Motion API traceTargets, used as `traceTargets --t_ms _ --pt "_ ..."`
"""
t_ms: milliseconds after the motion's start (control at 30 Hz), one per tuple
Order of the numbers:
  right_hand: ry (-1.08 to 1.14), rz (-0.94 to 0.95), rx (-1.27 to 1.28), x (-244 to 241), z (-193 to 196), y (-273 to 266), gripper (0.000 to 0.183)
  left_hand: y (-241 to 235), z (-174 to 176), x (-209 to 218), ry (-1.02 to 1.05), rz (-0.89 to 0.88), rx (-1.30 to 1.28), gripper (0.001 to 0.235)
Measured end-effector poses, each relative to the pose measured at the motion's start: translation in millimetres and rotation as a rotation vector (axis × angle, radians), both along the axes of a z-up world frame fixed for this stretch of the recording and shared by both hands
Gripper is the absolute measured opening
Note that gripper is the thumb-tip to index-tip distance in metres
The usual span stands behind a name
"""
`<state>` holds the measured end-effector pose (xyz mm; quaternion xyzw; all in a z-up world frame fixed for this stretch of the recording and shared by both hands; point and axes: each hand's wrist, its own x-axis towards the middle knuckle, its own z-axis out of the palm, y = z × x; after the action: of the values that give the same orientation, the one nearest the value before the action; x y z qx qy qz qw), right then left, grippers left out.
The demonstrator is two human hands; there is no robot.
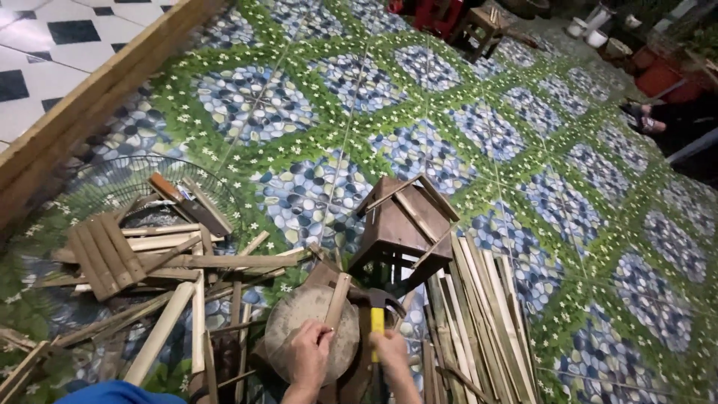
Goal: The person assembles a small wooden structure by hand, using a hammer to drive nails into wooden slats. They repeatedly position slats, hammer them into place, and adjust the frame while sitting on the floor.
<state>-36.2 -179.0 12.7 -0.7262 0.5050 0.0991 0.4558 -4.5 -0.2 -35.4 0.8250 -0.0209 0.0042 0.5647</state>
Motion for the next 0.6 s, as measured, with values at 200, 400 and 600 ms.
traceTargets --t_ms 200,400,600 --pt "-0.275 -0.007 0.084 -40.2 64.6 14.3 0.025 -1.7 -2.1 -0.6 0.002 0.013 -0.082 0.003" --pt "-0.205 0.387 -0.437 -90.8 -26.6 13.4 0.062 0.2 9.8 -1.5 -0.060 -0.005 -0.099 0.012" --pt "0.080 0.425 -0.311 -75.5 66.0 64.3 0.053 8.1 20.5 -6.4 -0.003 -0.038 -0.086 0.016"
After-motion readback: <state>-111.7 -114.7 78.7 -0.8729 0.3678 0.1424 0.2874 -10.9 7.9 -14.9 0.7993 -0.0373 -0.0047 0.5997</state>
